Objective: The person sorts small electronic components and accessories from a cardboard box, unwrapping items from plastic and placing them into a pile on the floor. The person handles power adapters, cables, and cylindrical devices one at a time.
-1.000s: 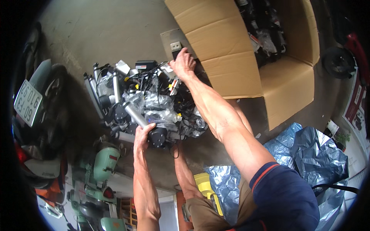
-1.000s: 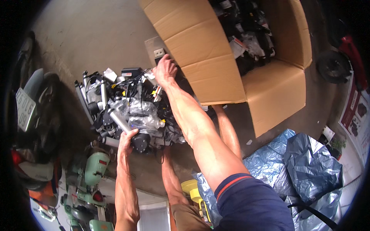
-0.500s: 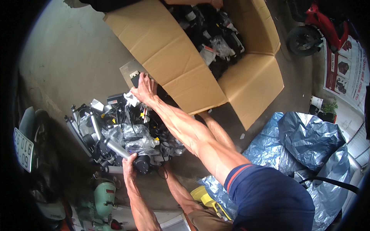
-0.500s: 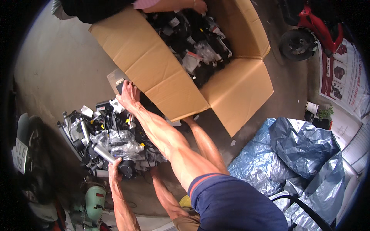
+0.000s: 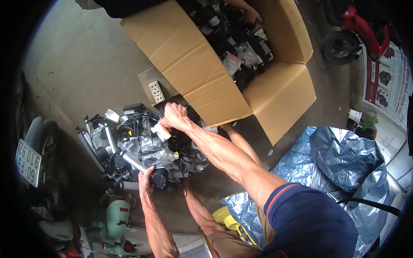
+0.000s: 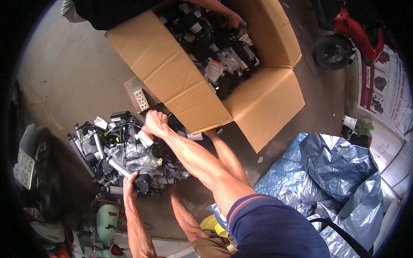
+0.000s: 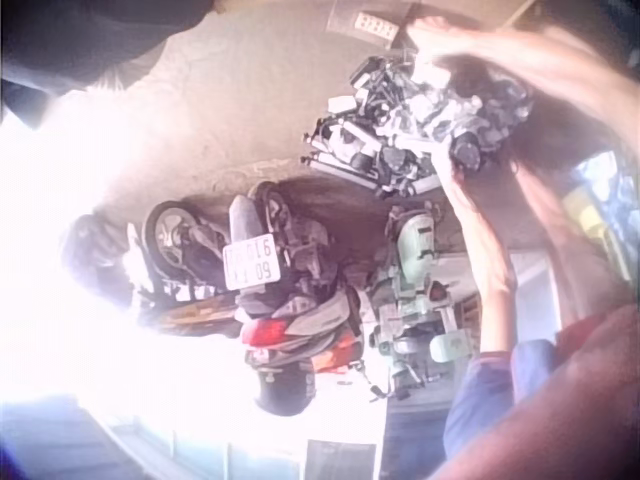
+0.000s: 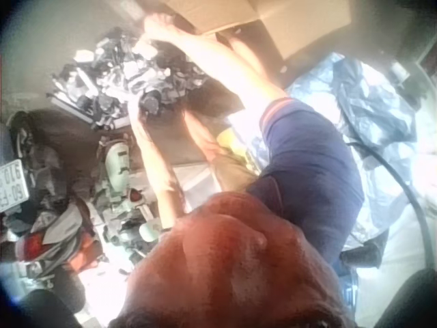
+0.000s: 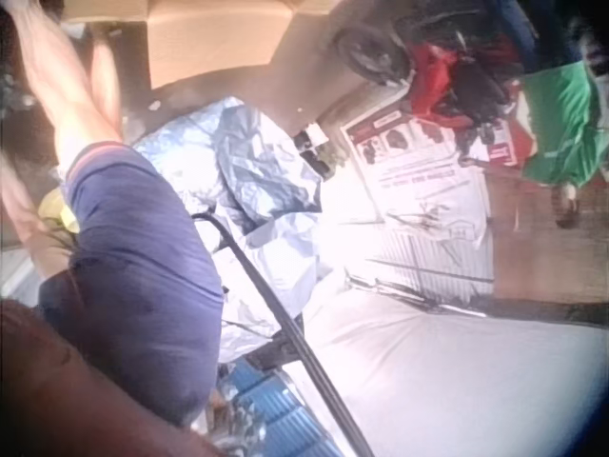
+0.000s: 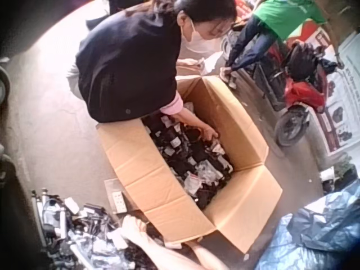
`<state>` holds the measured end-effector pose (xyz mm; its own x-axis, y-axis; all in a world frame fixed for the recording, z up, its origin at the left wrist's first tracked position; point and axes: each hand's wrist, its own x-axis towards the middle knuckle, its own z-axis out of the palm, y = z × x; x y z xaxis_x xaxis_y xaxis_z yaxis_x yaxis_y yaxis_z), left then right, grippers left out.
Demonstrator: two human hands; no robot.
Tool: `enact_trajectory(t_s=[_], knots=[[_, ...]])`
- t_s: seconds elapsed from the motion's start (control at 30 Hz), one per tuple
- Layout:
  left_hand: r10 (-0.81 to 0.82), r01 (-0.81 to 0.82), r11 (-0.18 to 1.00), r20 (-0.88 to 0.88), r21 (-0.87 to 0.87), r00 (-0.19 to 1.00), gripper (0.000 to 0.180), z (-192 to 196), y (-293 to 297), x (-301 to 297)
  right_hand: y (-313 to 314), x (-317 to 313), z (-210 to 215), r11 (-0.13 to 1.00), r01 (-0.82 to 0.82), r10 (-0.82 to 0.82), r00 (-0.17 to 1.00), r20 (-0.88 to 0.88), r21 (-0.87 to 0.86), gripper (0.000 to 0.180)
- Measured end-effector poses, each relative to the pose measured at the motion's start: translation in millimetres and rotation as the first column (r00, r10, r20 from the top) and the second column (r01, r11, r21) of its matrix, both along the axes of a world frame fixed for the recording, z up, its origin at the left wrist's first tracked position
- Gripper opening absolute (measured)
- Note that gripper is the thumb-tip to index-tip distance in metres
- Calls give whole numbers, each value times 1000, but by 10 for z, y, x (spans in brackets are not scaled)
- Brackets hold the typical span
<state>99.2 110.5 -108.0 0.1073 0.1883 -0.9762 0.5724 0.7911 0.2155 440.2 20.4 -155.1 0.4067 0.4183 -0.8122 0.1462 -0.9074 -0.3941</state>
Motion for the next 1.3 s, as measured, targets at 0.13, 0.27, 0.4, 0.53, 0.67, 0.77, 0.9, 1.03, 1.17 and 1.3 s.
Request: enact_trajectory(t_s=[0.13, 0.27, 0.4, 0.53, 0.67, 0.77, 0.9, 1.03, 1.17, 1.3], knots=[[-69, 82, 989, -104, 123, 992, 41, 57, 6, -5, -425, -373, 111, 923, 329, -349, 934, -72, -201, 58], [-95, 126, 938, -111, 323, 989, 60, -8, 25, 26, -785, -745, -294, 834, 514, -506, 857, 95, -199, 67], [-290, 432, 825, -381, 365, 878, 82, 241, 104, 224, -774, -902, 148, 916, 402, -397, 902, 169, 5, 71], [-635, 754, 424, -429, 502, 643, 78, 92, 191, 112, -903, -967, 629, 864, 392, -412, 911, -5, 316, 55], [-702, 869, 234, -543, 435, 461, 44, -83, 235, -82, -1134, -190, 1341, 611, 184, -599, 744, 297, 770, 32], [-688, 838, 319, -500, 443, 526, 37, -64, 174, 234, -1735, 964, 1281, 663, 441, -739, 516, 434, 605, 22], [-659, 893, 232, -613, 385, 436, 45, -24, 233, 298, -1930, 2022, 117, 810, 252, -524, 717, 460, 530, 41], [-535, 907, 172, -737, 384, 413, 52, 94, 135, 667, -1548, 2599, -514, 939, 188, -341, 600, 724, 287, 65], [-435, 845, 278, -724, 457, 535, 49, 568, 13, 887, -1339, 2872, -457, 973, 226, -221, 853, 474, 47, 83], [-423, 646, 419, -493, 637, 760, 43, 840, -389, 1487, -1562, 3107, -666, 981, 182, -194, 858, 476, 73, 90]])
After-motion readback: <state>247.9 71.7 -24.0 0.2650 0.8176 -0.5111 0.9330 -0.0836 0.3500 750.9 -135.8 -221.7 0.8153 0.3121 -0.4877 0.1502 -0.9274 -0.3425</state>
